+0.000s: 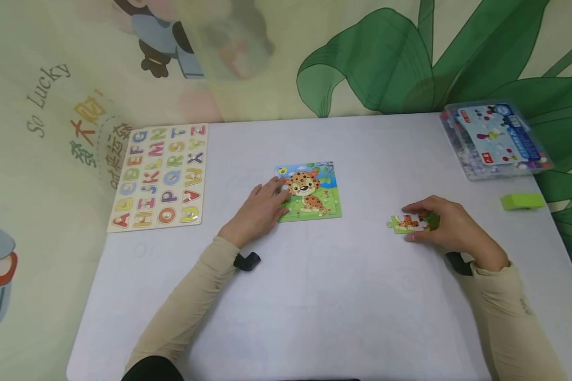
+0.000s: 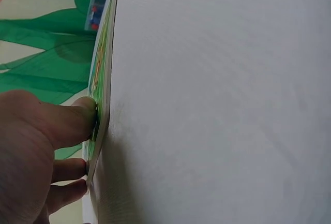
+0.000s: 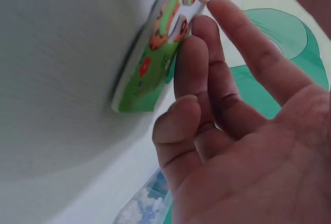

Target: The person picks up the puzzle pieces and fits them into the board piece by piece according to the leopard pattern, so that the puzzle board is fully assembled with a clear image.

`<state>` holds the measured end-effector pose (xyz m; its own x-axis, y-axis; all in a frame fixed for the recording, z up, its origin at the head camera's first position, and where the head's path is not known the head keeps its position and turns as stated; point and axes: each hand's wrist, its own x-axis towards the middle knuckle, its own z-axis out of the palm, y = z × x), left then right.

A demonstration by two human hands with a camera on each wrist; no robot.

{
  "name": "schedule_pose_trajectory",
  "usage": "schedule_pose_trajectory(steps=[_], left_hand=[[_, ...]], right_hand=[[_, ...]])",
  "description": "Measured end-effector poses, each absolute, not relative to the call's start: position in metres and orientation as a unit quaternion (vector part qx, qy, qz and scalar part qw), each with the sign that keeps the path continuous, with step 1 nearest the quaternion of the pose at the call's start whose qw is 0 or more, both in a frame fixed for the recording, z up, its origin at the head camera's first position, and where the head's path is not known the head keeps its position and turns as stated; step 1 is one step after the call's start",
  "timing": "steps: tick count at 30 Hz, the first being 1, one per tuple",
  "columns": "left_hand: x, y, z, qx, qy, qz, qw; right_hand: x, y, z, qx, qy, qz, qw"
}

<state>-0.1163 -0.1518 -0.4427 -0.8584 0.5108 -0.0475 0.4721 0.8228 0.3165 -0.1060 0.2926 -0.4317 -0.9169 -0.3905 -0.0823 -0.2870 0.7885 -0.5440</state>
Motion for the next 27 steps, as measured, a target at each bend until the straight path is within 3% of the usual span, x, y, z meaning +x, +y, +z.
schedule_pose_trajectory(steps=[7, 19, 27], left_hand=[[-0.113, -0.153, -0.444, 0.264, 0.952, 0.146, 0.057], [-0.107, -0.151, -0.444, 0.262, 0.954, 0.135, 0.047], [-0.105, -0.151, -0.445, 0.262, 0.955, 0.132, 0.052]], right_hand=[[-0.105, 0.287, -0.433, -0.199, 0.94, -0.264, 0.079], [-0.103, 0.28, -0.432, -0.184, 0.945, -0.244, 0.117], [-0.097, 0.279, -0.435, -0.2, 0.943, -0.256, 0.075]])
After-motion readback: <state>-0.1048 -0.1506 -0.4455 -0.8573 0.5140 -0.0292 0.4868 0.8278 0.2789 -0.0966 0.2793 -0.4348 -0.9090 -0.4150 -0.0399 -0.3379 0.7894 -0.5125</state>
